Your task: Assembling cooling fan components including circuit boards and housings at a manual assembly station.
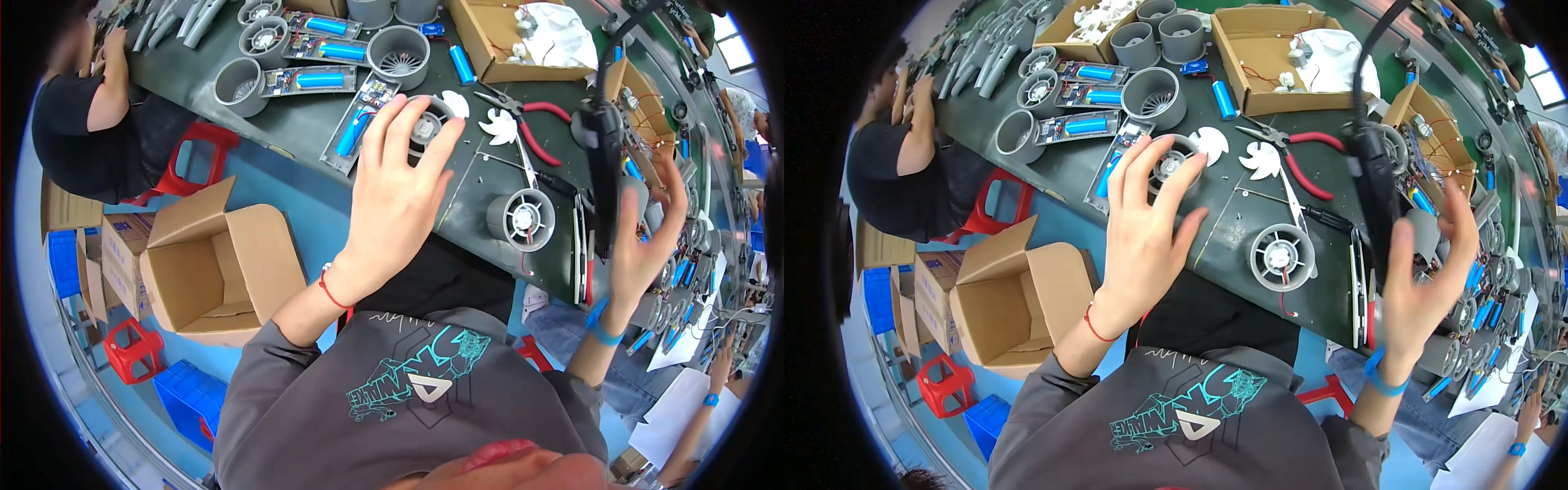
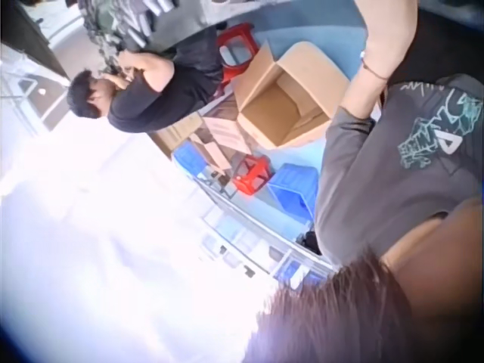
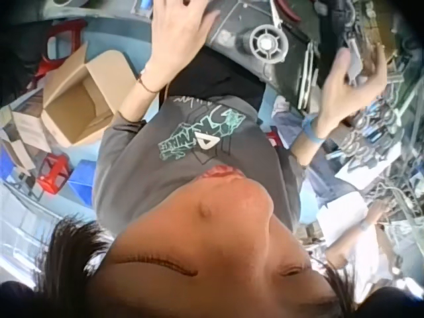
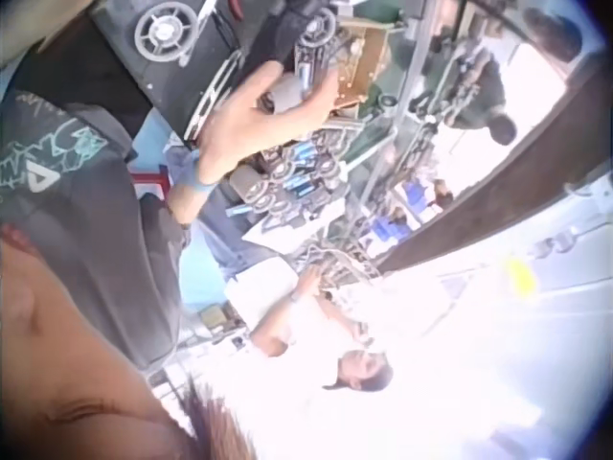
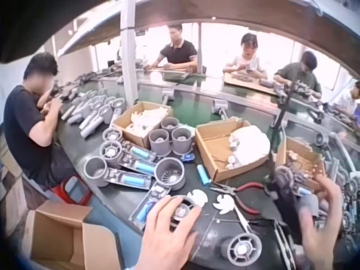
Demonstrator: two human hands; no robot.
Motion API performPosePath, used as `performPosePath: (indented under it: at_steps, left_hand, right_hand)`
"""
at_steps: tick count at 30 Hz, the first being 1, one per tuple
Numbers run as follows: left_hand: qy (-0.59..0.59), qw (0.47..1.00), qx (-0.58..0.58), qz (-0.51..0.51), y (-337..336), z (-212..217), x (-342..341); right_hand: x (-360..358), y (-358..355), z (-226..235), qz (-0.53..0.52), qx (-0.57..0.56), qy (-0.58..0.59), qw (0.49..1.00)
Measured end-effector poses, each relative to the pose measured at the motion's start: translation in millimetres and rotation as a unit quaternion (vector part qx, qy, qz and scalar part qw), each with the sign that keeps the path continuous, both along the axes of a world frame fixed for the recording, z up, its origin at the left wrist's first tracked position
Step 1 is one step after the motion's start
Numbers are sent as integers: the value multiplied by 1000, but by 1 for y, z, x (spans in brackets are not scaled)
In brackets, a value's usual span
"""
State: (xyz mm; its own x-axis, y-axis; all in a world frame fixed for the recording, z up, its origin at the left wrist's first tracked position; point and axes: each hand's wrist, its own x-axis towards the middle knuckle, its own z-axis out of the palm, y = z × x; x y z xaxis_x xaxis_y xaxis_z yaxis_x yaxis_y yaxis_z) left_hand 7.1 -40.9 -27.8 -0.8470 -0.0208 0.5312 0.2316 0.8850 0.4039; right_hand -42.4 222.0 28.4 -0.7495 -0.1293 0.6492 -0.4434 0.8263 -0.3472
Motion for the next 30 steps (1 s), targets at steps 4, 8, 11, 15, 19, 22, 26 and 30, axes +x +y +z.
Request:
performPosePath:
  at_steps: [4,8,11,15,19,22,26,30]
  left_hand:
    - [-1,999,36,-13,-1,4,3]
    - [40,988,112,-101,5,19,13]
    - [-27,978,106,-175,18,35,22]
    - [-62,936,220,-266,35,14,13]
    - [-59,935,211,-280,35,3,10]
    - [-69,926,235,-289,34,1,10]
    - [-83,922,238,-293,35,-2,13]
    - [-89,924,228,-295,35,-2,15]
  right_hand:
    - [52,-22,15,181,-17,-261,948]
    - [49,-35,-1,189,70,-213,956]
    - [47,-35,3,241,58,-292,924]
    - [47,-26,-9,295,99,-287,906]
    - [57,-17,-16,269,-2,-270,925]
    - [62,-20,-15,265,3,-241,933]
    - [74,-25,-13,236,-73,-412,877]
    - [76,-25,-2,226,-203,-563,768]
